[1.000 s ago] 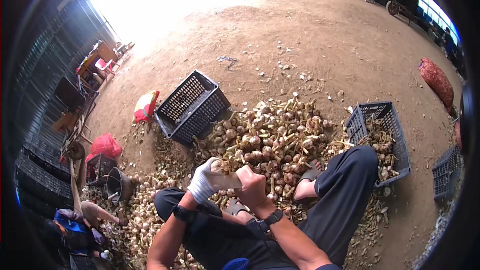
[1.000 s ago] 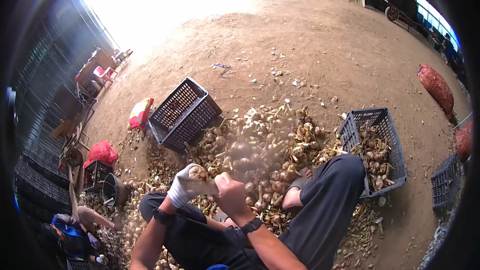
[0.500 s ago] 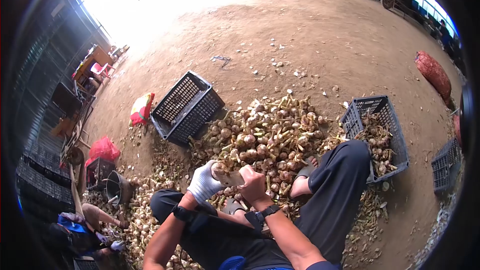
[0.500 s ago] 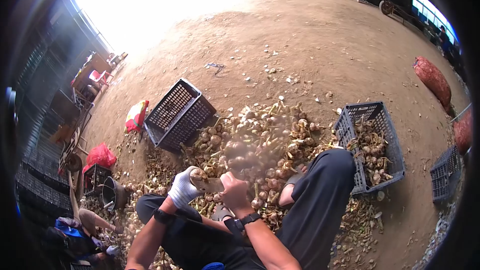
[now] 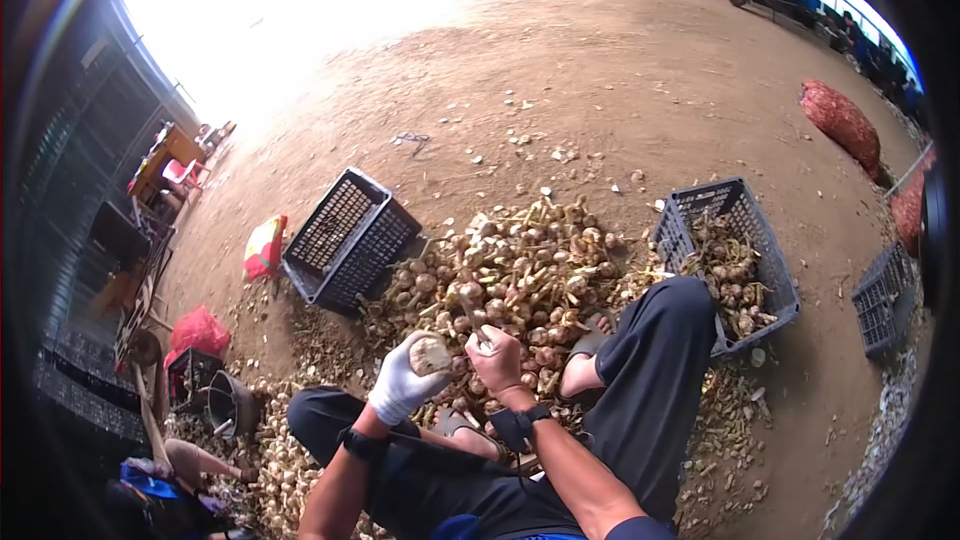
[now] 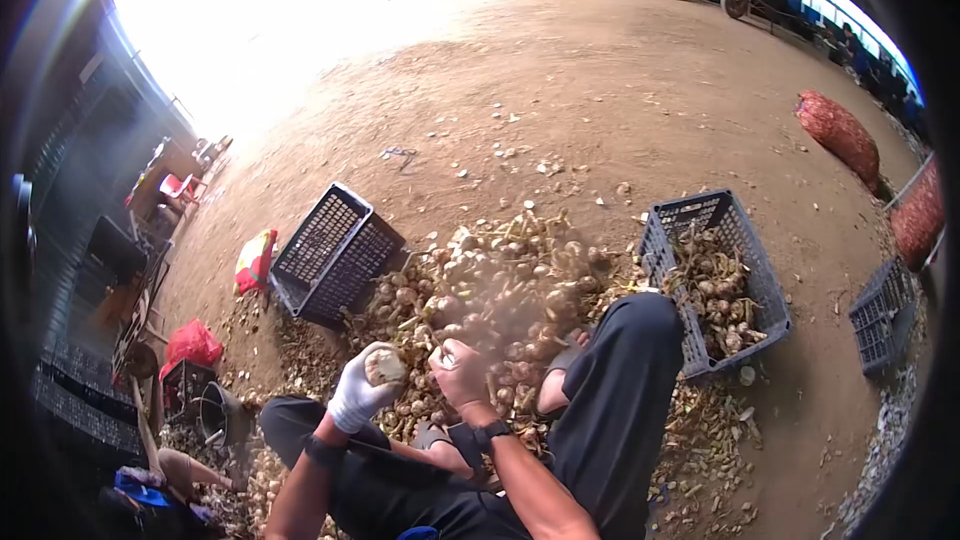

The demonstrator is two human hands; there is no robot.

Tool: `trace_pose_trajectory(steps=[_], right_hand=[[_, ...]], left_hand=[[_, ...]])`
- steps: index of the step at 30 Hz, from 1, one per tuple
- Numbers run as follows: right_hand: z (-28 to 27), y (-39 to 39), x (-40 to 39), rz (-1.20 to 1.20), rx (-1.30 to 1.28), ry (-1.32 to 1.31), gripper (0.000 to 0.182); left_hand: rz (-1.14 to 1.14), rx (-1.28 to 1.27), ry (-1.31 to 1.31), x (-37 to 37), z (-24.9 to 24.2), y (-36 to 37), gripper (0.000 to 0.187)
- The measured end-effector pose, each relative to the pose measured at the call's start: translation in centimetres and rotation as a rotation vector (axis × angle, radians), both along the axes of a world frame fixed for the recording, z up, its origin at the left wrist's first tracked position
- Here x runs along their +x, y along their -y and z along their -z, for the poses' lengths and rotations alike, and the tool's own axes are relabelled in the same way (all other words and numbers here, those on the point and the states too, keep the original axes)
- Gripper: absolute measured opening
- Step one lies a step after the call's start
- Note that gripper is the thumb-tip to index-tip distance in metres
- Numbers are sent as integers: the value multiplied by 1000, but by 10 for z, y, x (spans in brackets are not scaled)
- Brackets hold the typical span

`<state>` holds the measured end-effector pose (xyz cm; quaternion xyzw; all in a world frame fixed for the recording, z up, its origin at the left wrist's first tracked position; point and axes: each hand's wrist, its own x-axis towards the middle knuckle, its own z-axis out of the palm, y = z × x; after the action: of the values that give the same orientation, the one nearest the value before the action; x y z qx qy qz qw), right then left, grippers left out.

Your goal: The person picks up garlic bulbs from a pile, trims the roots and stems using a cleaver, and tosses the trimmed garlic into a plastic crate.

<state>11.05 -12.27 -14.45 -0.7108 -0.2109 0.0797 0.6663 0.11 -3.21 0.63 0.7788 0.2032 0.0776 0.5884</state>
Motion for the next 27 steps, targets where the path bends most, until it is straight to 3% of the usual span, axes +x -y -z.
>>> trace_pose_trajectory(steps=[2,3,5,6,9,12,15,17,20,22,23,25,27], right_hand=[[0,-7,-11,-205,193,-357,18],[-4,-7,-14,-200,193,-358,18],[-19,-5,-24,-506,594,-902,21],[-26,-4,-26,-613,716,-1003,21],[-45,-1,-26,-637,635,-1053,18],[-65,-4,-16,-478,664,-1006,12],[-56,-5,-8,-428,679,-950,7],[-47,-10,-9,-389,640,-713,7],[-64,-3,-10,-390,513,-537,7],[-78,-1,-14,-373,377,-414,12],[-77,-2,-15,-376,377,-414,12],[-80,-5,-17,-293,200,58,17],[-80,-6,-22,-298,187,127,18]], left_hand=[[-29,-113,79,4,0,-5,40],[-36,-102,131,7,0,-6,41],[-66,-209,228,7,4,-8,44],[-74,-208,230,6,4,-11,44],[-35,-286,325,0,11,-18,53],[-169,-138,383,-2,-17,-14,50],[-78,768,322,-6,-20,-28,45],[-45,862,211,-10,-3,-31,34],[-36,828,167,-19,18,-42,25],[-174,533,149,-23,19,-45,19],[-177,533,149,-25,20,-47,19],[-261,266,31,-27,16,-49,16],[-271,184,1,-28,9,-45,15]])
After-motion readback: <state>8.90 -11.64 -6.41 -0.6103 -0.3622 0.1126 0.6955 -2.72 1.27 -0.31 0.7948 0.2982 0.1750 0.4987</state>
